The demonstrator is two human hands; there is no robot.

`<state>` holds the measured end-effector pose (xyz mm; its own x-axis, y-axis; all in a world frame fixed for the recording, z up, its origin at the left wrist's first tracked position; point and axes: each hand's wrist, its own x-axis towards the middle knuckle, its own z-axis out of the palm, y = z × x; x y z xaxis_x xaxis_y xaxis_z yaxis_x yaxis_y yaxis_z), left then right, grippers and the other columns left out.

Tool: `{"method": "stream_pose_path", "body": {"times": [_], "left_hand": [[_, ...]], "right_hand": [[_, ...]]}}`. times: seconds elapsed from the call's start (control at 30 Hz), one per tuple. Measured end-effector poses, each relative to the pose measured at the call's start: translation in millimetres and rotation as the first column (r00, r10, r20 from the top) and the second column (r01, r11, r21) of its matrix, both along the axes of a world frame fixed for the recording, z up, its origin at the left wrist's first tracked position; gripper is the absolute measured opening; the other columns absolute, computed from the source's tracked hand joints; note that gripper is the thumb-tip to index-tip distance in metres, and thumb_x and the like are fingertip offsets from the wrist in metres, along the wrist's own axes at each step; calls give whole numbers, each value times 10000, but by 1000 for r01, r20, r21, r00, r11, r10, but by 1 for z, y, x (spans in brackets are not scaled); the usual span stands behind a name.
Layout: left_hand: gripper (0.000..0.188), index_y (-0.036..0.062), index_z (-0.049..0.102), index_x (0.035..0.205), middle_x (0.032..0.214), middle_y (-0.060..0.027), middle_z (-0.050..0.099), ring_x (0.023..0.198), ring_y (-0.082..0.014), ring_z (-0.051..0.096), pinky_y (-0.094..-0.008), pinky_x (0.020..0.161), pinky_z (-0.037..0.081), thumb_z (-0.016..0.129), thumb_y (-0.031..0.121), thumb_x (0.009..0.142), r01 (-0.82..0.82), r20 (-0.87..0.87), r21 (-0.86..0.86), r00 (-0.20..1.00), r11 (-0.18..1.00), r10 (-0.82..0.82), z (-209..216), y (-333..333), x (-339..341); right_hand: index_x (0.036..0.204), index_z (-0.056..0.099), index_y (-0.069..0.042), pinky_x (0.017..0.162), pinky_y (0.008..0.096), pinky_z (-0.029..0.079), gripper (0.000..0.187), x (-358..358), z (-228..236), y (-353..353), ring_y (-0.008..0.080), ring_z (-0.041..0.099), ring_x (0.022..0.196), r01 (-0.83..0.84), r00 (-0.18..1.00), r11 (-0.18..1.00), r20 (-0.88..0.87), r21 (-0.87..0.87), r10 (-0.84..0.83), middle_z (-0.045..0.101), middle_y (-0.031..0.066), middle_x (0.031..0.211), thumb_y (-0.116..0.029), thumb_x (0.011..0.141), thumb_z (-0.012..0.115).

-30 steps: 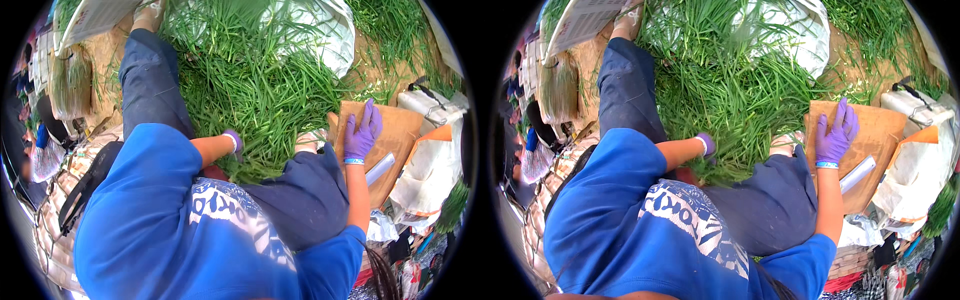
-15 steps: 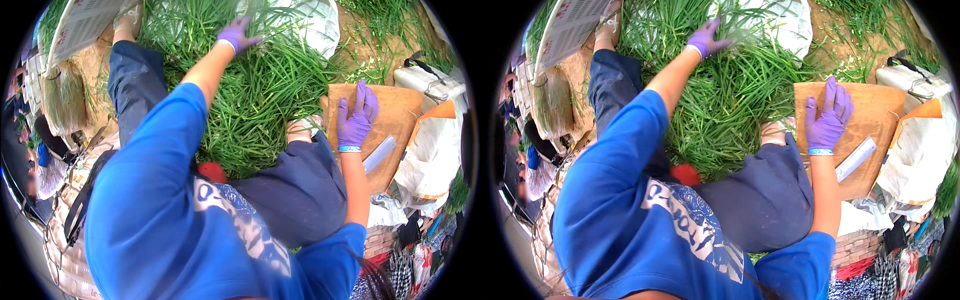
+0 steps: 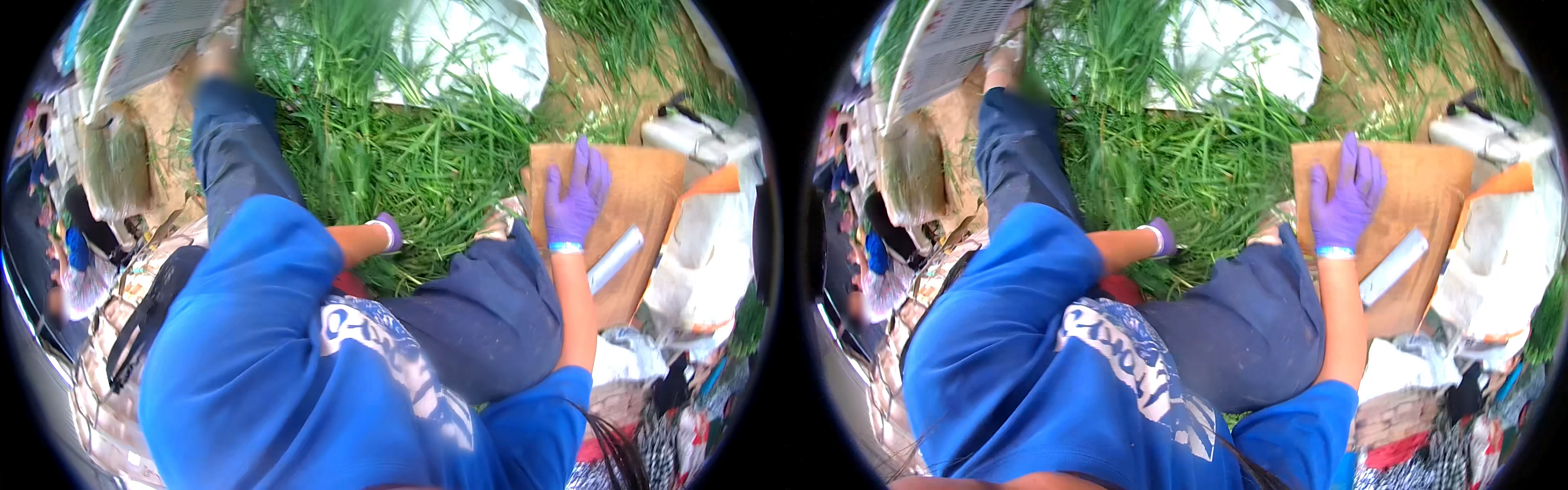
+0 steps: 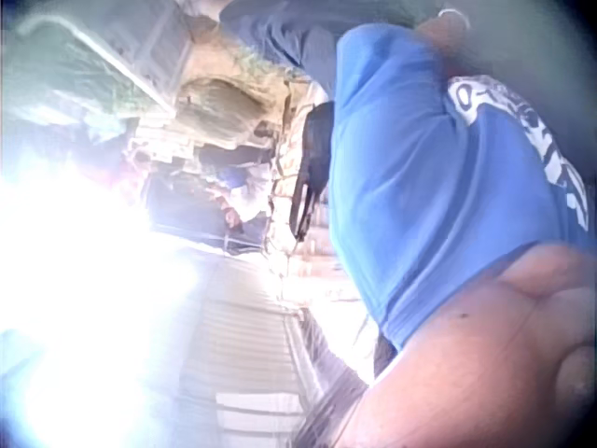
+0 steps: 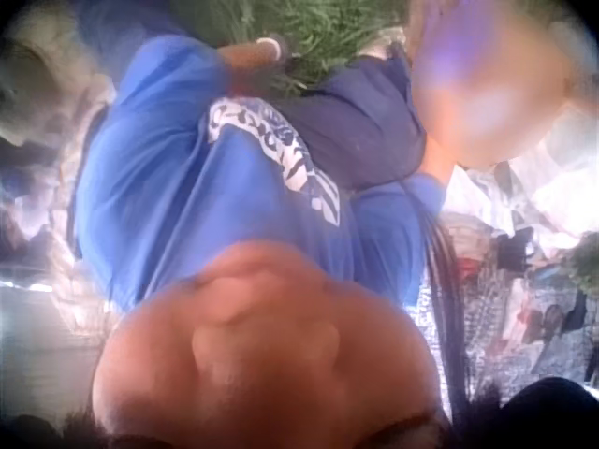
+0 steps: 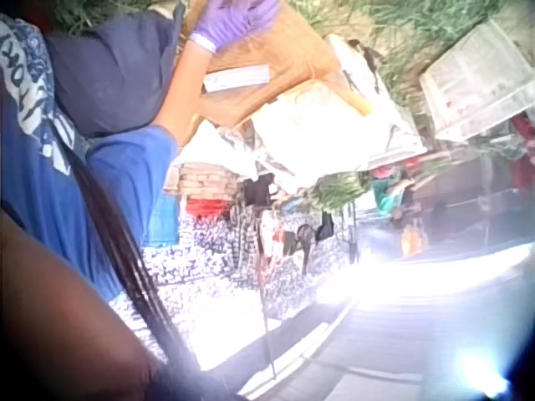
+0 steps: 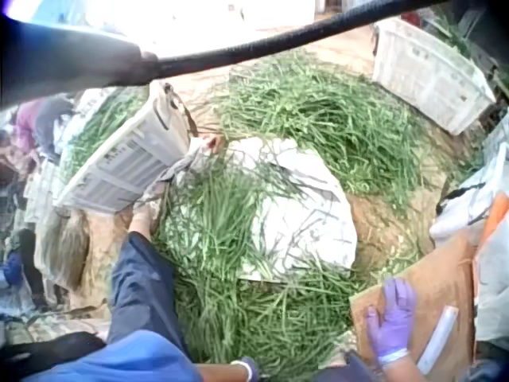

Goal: The person bundles large bunches of green vegetables, secures each bundle with a red tie, and then uses a large knife to trim the root ends against a wooden board while sitting on the floor.

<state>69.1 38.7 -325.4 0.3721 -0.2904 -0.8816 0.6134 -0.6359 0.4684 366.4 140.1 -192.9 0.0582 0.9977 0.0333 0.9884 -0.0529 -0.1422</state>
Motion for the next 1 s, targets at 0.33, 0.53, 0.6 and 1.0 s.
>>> {"method": "stream_pose_path", "body": {"times": [0.33,0.53,0.6,1.0], "left_hand": [[276,163,640,935,879,-62,635,786,-273,595,-377,669,452,513,311,739,-59,464,210,885,976,-46,47,55,65],[352,132,588,1035,925,-100,613,829,-287,575,-410,681,452,483,301,745,-702,490,160,667,694,561,103,126,-1],[402,125,557,1098,946,-127,600,880,-301,563,-396,732,455,483,321,755,-852,574,183,498,491,650,110,137,-29],[897,32,207,1335,1382,-203,189,1265,-325,231,-354,1024,231,645,445,669,-942,588,304,304,144,749,54,157,-72]], "right_hand": [[1274,352,-23,972,403,271,509,31,-1,-33,330,359,1163,-33,992,997,116,-75,42,365,195,1287,-341,878,392],[1315,306,-65,997,385,228,528,30,-22,-34,288,321,1199,23,994,1000,106,-16,-21,366,138,1306,-354,878,373],[1303,321,-58,989,389,232,526,26,-11,-34,293,327,1193,-4,997,1000,72,2,4,371,136,1302,-359,874,372],[1264,382,-49,988,422,239,516,14,-8,-41,320,361,1169,34,994,999,-100,19,-32,425,148,1257,-322,834,466]]}}
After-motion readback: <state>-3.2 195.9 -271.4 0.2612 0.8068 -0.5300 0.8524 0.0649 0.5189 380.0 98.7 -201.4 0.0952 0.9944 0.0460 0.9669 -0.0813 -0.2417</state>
